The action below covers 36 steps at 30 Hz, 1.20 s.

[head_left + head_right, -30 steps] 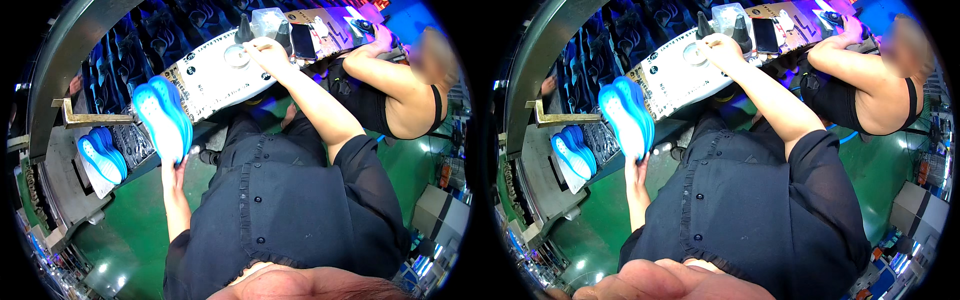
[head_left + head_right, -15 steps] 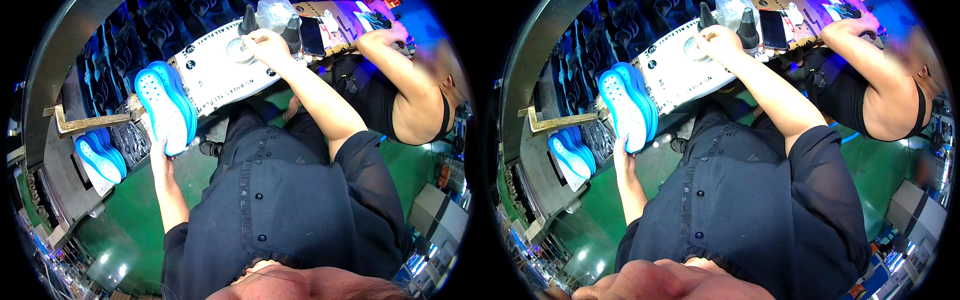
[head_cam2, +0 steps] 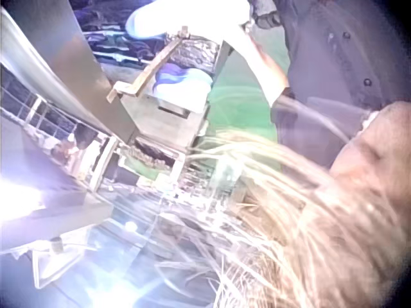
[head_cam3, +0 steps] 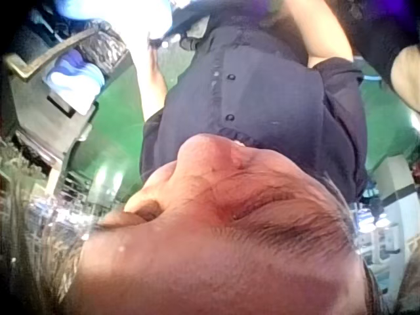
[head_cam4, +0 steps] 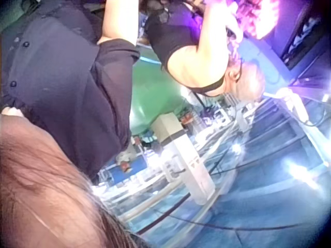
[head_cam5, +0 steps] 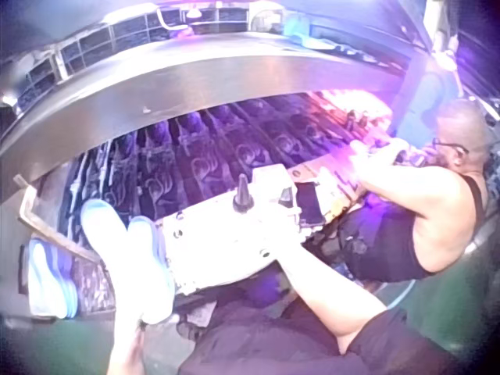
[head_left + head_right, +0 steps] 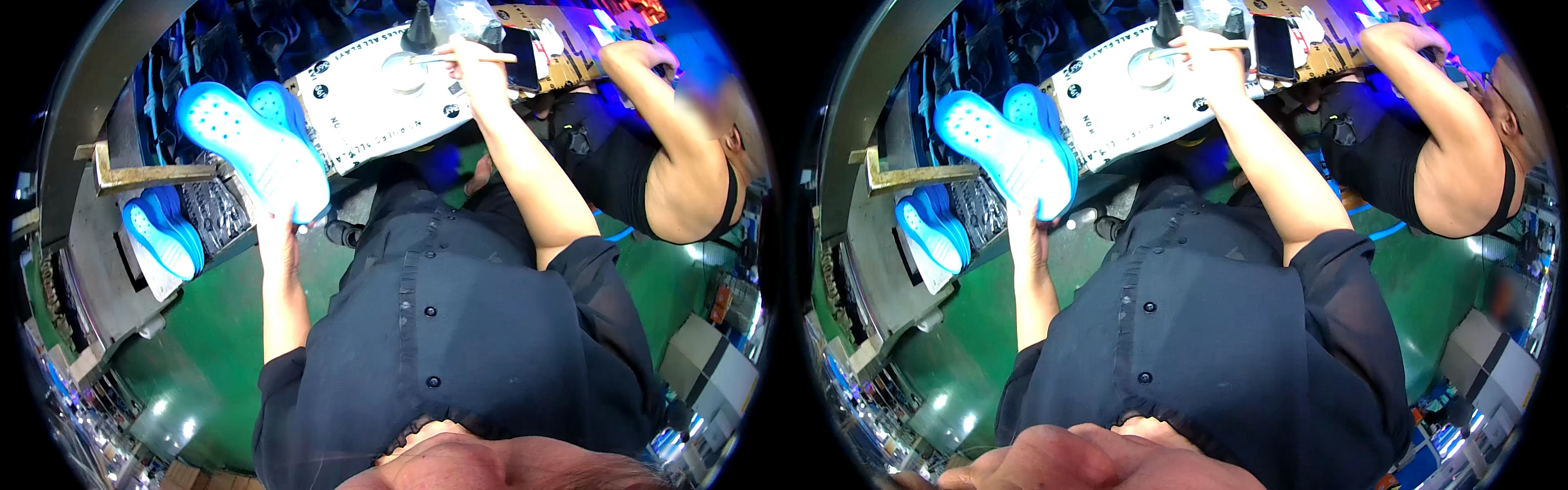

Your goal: The person applies adhesive to the edges of blue shoe soles using a brush, dipping the brush into a container on the table and working on multiple soles sequentially before placing them back on a rack.

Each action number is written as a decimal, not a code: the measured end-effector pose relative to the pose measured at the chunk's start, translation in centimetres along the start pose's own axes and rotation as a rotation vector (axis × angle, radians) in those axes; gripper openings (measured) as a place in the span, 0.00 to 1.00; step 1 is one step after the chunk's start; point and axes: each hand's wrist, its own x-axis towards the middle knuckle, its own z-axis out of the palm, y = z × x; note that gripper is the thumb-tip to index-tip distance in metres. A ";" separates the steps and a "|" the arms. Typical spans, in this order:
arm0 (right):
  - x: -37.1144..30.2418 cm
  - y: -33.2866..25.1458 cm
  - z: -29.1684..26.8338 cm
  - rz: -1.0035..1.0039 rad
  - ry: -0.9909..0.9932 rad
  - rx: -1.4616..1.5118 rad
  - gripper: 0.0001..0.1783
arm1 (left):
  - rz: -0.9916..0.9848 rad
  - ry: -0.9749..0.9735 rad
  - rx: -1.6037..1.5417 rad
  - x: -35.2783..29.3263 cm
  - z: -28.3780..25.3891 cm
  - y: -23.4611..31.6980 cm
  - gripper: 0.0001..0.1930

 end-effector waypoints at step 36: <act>-12.2 -8.4 3.8 -0.616 -0.406 -0.266 0.09 | 0.706 -0.009 0.229 -2.9 5.4 0.8 0.16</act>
